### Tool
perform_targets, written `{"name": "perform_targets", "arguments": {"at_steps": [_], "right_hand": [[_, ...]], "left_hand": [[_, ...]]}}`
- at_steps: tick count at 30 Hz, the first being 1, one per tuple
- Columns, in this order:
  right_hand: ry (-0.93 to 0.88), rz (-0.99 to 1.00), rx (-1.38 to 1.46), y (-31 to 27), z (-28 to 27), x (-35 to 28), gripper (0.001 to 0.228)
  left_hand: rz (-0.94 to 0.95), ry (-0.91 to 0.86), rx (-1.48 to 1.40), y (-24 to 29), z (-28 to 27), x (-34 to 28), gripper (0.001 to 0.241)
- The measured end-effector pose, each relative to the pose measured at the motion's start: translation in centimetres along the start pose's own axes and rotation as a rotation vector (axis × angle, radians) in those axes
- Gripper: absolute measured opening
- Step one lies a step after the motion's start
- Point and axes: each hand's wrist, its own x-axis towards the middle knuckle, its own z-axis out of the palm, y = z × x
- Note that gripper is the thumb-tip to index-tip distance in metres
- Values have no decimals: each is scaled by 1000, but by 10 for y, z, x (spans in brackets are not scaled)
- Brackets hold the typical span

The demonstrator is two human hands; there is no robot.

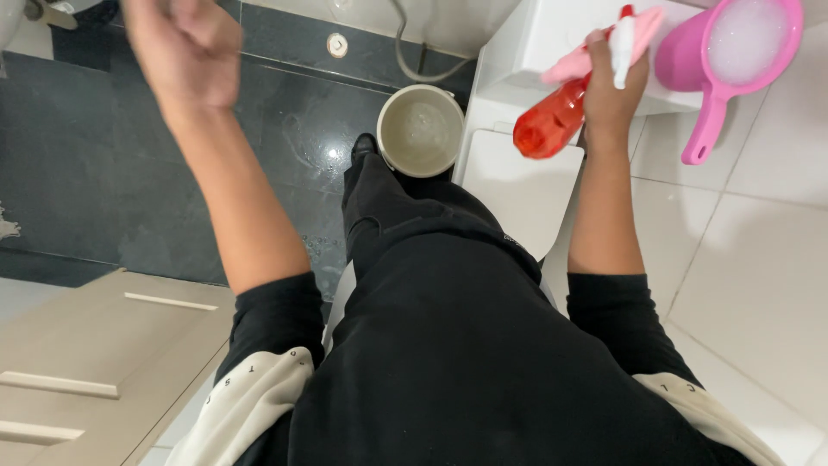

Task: The person cleans a bathroom by spraying a red liquid cleaner on the faucet, bidet sprayer, and toilet surfaces, then wiping them with a pink cloth. They rinse the bidet sprayer in a bucket, wipe the toilet tank and seat, and place the cleaning tools on the sink.

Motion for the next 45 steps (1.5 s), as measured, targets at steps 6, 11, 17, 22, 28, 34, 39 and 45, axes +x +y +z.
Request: {"name": "perform_targets", "arguments": {"at_steps": [6, 11, 17, 22, 28, 34, 39, 45], "right_hand": [[208, -123, 89, 61, -23, 42, 39], [466, -152, -207, 128, -36, 97, 74], [490, -269, -414, 167, -34, 113, 85], [403, -230, -504, 184, -48, 126, 98], [336, -298, -561, 231, -66, 115, 116], [412, -237, -413, 220, -60, 70, 120], [492, -60, -104, 174, -29, 5, 108], [192, 463, 515, 167, 82, -82, 68]], "left_hand": [[-381, 207, 636, -49, 49, -13, 29], [-443, 119, 969, -58, 62, -11, 16], [-233, 4, 1386, -68, 48, -25, 34], [-373, 181, 1385, -80, 49, -50, 45], [-353, 217, 1160, -89, 11, -76, 56], [-325, 262, 1373, -85, 12, -92, 48], [-316, 338, 1589, -91, 7, -98, 39], [-208, 581, 1348, -136, -42, -127, 36]]}}
